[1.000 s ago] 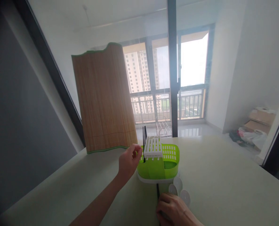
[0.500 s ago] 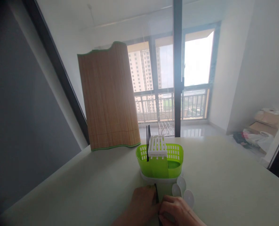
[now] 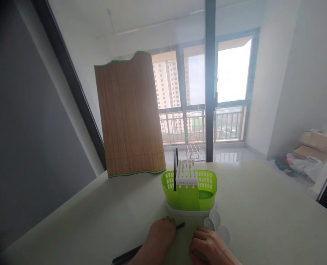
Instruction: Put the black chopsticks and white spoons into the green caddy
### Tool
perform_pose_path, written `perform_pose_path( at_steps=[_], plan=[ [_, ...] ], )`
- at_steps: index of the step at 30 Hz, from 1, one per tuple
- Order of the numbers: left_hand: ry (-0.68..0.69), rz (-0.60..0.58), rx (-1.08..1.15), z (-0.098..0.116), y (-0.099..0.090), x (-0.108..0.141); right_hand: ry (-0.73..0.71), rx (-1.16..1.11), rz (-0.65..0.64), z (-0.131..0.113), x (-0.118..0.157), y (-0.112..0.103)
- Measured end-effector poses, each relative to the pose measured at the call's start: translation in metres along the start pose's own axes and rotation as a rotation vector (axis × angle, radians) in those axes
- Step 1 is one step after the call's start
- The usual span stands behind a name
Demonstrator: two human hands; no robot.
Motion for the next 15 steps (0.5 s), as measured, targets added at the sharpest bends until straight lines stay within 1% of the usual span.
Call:
perform_pose_path(
  at_steps=[2,4,6,8,11,13,15],
  plan=[
    [-0.018,-0.038,-0.110,0.002,-0.007,0.003,-0.008,0.005,0.009,0.001,0.000,0.000],
    [-0.023,-0.058,-0.185,0.005,-0.020,0.008,-0.021,0.013,0.023,0.004,0.000,0.001],
    [0.004,-0.020,-0.170,0.009,-0.037,0.014,-0.016,0.032,0.032,0.007,0.001,0.002],
    [0.089,0.101,-0.071,0.015,-0.054,0.022,0.011,0.045,0.042,0.009,0.002,0.002],
    [0.299,0.399,0.201,0.027,-0.075,0.034,0.028,0.002,0.071,0.009,0.004,0.004],
    [0.423,0.554,0.360,0.035,-0.080,0.040,0.014,-0.048,0.104,0.008,0.004,0.006],
    [0.501,0.629,0.460,0.041,-0.078,0.043,0.001,-0.083,0.107,0.008,0.004,0.009]
  ],
)
Point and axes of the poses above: each hand's wrist, its own x-axis away from the middle knuckle, its own y-axis out of the palm, z = x × y, the point moved 1 cm from there along -x, towards the middle knuckle, and after that the axes turned 6 degrees about -z, right-handed, at the moved point
